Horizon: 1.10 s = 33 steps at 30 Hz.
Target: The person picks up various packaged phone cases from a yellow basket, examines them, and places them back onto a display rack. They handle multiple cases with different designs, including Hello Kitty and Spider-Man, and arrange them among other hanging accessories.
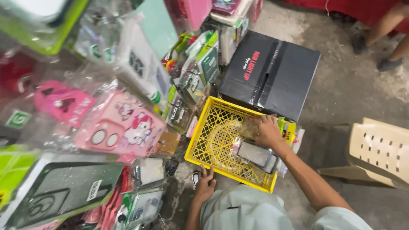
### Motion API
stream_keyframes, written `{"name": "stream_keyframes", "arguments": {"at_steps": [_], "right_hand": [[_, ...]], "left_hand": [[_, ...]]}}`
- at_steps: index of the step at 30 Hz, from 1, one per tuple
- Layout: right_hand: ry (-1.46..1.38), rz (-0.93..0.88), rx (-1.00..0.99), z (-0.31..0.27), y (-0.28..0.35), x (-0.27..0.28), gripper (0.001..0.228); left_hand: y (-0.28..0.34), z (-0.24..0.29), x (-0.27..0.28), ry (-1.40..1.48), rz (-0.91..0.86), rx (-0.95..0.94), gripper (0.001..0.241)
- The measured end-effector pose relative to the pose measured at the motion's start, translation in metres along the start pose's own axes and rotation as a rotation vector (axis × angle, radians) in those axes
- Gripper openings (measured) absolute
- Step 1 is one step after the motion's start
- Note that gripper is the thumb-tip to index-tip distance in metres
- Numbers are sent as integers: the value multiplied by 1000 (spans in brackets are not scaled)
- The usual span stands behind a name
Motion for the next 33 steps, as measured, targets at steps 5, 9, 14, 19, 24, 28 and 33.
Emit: {"name": "stream_keyframes", "arguments": {"at_steps": [5,9,14,19,24,28,33], "right_hand": [[-138,59,65,-21,57,-54,51],[-76,39,79,-31,73,-88,57],[-15,-9,8,-24,70,-84,68],[240,0,-83,-33,61,-43,92],[184,-21,-184,-10,43,-49,75],[148,43,-80,-17,40,-48,59],[-311,27,190,-54,56,3,44]], "left_hand": [[0,2,2,-21,-32,39,64],[-1,-3,1,-46,-13,39,65],[4,8,5,-55,-6,-9,66],[6,15,8,34,-14,8,66],[7,17,9,-11,-18,65,67],[13,32,17,-1,-43,193,66],[26,79,43,59,145,84,78]]}}
Point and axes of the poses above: each hand's wrist, its own y-axis away from the middle knuckle, its own x-axis out of the back of the hand, z = x × y, the point moved 7 cm from there along -y, towards the middle knuckle, and after that the axes turned 15 degrees about -z, right-handed, at the moved point
